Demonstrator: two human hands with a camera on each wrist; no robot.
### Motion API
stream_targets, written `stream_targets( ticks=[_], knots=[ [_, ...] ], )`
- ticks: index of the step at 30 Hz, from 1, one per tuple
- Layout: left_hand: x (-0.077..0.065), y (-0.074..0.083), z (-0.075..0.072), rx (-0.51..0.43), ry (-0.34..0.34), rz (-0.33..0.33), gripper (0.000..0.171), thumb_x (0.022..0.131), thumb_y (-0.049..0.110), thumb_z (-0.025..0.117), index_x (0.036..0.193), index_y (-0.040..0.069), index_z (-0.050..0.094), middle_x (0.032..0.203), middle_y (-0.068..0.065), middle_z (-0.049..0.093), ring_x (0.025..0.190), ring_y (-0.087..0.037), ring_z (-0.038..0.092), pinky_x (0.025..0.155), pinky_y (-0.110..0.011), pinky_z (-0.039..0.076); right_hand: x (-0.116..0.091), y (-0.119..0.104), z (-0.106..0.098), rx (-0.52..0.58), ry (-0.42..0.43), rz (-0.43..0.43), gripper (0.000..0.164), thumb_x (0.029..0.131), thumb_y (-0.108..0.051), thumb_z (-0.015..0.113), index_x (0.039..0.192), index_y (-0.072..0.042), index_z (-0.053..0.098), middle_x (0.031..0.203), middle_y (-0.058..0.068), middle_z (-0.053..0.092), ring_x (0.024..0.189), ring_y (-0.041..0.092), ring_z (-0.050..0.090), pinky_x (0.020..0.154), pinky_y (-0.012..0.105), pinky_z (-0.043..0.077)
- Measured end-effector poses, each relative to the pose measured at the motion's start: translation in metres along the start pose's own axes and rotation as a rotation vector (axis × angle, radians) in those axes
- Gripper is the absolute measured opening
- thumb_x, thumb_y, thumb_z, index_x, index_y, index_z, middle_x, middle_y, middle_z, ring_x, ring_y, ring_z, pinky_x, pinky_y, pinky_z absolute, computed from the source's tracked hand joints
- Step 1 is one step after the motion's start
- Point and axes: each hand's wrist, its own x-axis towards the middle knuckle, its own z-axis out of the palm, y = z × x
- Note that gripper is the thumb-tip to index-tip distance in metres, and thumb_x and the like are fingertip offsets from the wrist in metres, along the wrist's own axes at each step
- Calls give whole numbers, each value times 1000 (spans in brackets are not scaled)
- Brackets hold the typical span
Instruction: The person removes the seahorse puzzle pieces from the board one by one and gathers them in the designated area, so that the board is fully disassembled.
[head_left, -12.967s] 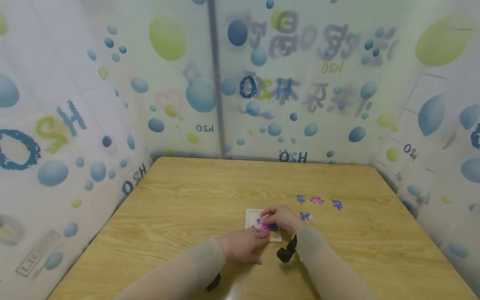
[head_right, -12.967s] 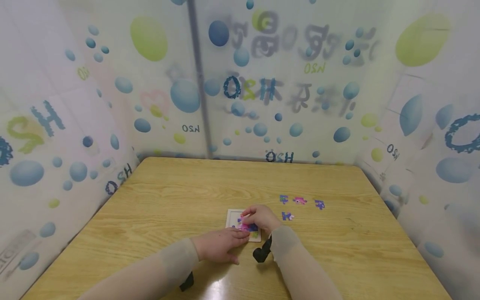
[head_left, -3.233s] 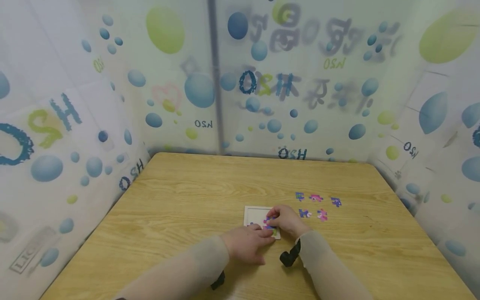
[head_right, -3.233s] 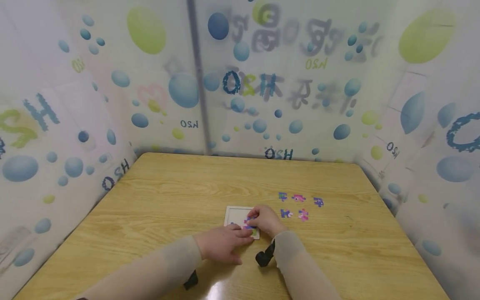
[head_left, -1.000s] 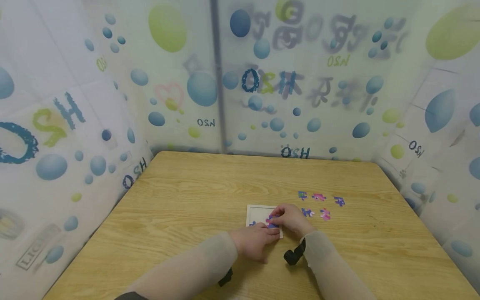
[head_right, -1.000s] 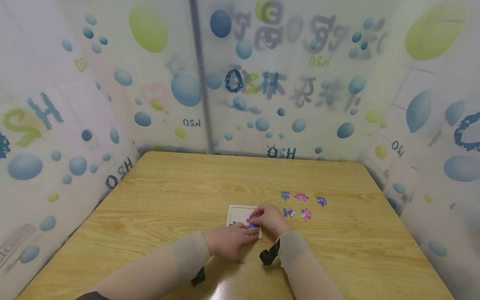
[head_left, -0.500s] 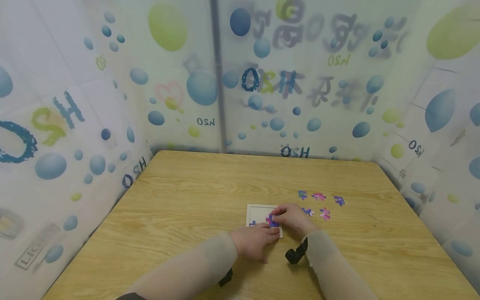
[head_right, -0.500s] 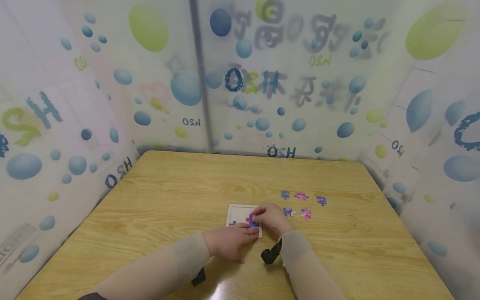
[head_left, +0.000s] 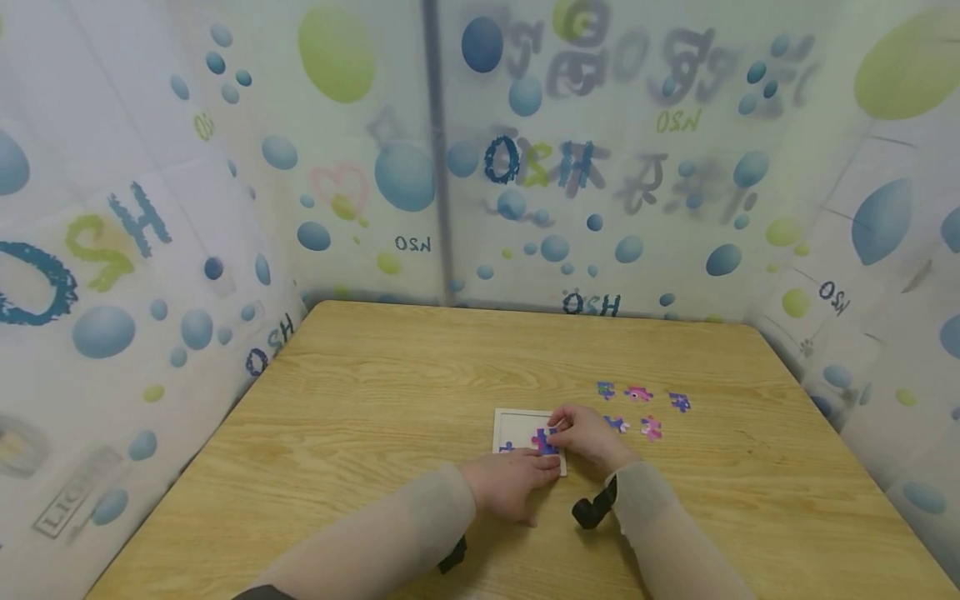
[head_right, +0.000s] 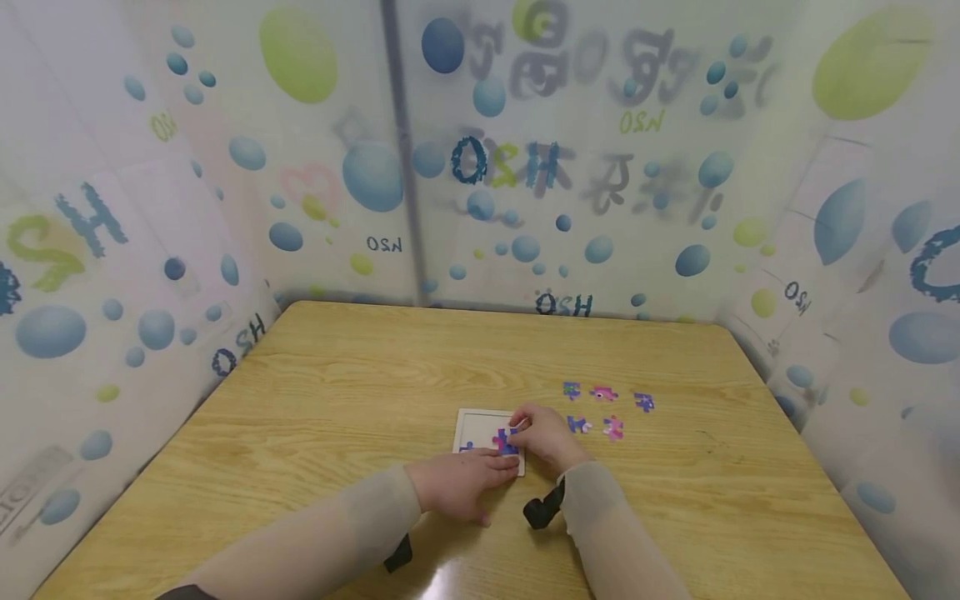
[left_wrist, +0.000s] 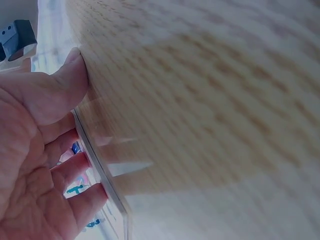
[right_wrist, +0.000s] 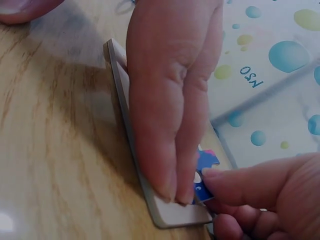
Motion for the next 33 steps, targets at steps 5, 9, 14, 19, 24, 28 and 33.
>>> stream_targets(
  ticks=[5,9,14,19,24,28,33],
  knots=[
    [0,0,0,-10,1,0,74,85,43,70,147,16,41,155,5,31,141,-17,29,113,-25,26,-1,2,1,25,17,-7,10,84,-5,71,92,-9,65,85,5,58,80,21,49,71,32,39],
    [1,-1,0,-22,-7,-5,74,85,42,70,147,16,41,155,5,31,141,-17,29,113,-26,27,-3,3,0,71,12,6,13,85,-5,70,97,-10,69,89,5,63,84,21,52,77,33,41],
    [2,-1,0,-34,-13,-10,74,85,42,71,147,16,41,155,5,31,141,-18,29,113,-26,26,-3,6,-1,94,16,10,19,86,-8,70,104,-10,72,97,2,66,91,20,53,83,35,40],
    [1,-1,0,-27,-3,-8,74,85,41,71,147,16,41,155,5,31,141,-17,29,113,-25,26,-4,7,1,170,18,15,19,87,-8,69,106,-6,66,86,5,61,78,19,51,68,30,41],
    [0,-1,0,-33,-1,-9,73,85,40,71,147,16,41,155,5,31,142,-17,28,114,-25,25,-2,10,2,214,54,-1,17,87,-7,67,102,-5,63,80,5,57,71,18,49,61,27,39],
    [0,-1,0,-43,-2,-9,72,86,39,71,147,16,41,155,4,31,142,-16,27,114,-25,25,-2,13,1,249,81,-27,19,87,-8,66,105,-4,64,79,5,56,70,19,48,59,27,37],
    [0,-1,0,-57,-6,-10,72,86,39,71,147,16,41,155,5,30,142,-16,27,114,-26,25,-3,15,-2,337,98,-2,24,88,-14,65,110,-4,65,86,4,57,77,20,47,62,27,37]
  ],
)
